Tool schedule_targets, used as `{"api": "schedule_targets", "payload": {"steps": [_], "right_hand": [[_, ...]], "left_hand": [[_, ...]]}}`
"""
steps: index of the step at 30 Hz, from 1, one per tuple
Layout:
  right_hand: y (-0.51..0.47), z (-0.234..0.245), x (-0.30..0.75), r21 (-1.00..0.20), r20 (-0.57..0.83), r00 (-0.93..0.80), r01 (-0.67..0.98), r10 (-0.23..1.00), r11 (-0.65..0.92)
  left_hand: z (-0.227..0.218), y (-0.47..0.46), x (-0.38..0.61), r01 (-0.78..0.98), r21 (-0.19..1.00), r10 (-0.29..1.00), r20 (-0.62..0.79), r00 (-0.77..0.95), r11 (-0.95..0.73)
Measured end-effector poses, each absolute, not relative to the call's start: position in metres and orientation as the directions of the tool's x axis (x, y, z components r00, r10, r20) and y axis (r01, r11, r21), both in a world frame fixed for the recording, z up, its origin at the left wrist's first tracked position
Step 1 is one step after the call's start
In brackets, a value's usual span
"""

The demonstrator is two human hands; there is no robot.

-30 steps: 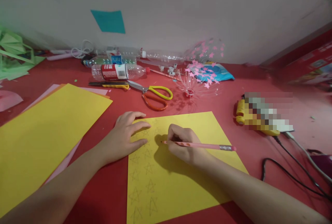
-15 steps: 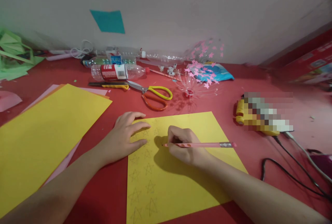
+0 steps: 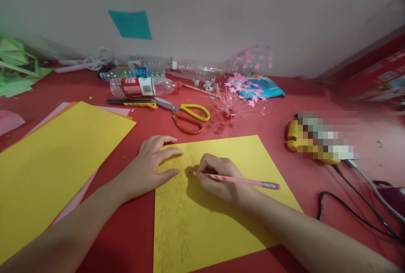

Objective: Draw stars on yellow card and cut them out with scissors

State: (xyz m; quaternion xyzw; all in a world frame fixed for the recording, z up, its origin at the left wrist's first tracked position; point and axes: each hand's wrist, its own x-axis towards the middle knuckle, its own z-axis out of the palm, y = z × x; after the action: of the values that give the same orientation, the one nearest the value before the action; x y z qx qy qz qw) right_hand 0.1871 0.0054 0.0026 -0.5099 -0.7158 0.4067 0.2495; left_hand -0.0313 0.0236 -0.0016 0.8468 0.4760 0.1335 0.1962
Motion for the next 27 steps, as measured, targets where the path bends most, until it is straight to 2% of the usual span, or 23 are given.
{"api": "schedule_targets", "payload": {"steps": [4,14,27], "right_hand": [[0.0040,0.0043,0.1860,-0.852,0.003,-0.373,0.484,0.928,0.198],[0.0013,0.0037,0.1873,-0.852,0.009,-0.399,0.477,0.917,0.216],[-0.0029,0.0004,0.1864,-0.871,0.020,-0.211,0.476,0.977,0.121]], "left_hand": [[-0.0018,0.0238,-0.0319,0.750,0.466,0.858,0.039,0.512,-0.469],[-0.0026,0.0239,-0.0318,0.751,0.466,0.861,0.048,0.507,-0.468],[-0.0005,0.0233,-0.0317,0.752,0.462,0.858,0.038,0.512,-0.470]]}}
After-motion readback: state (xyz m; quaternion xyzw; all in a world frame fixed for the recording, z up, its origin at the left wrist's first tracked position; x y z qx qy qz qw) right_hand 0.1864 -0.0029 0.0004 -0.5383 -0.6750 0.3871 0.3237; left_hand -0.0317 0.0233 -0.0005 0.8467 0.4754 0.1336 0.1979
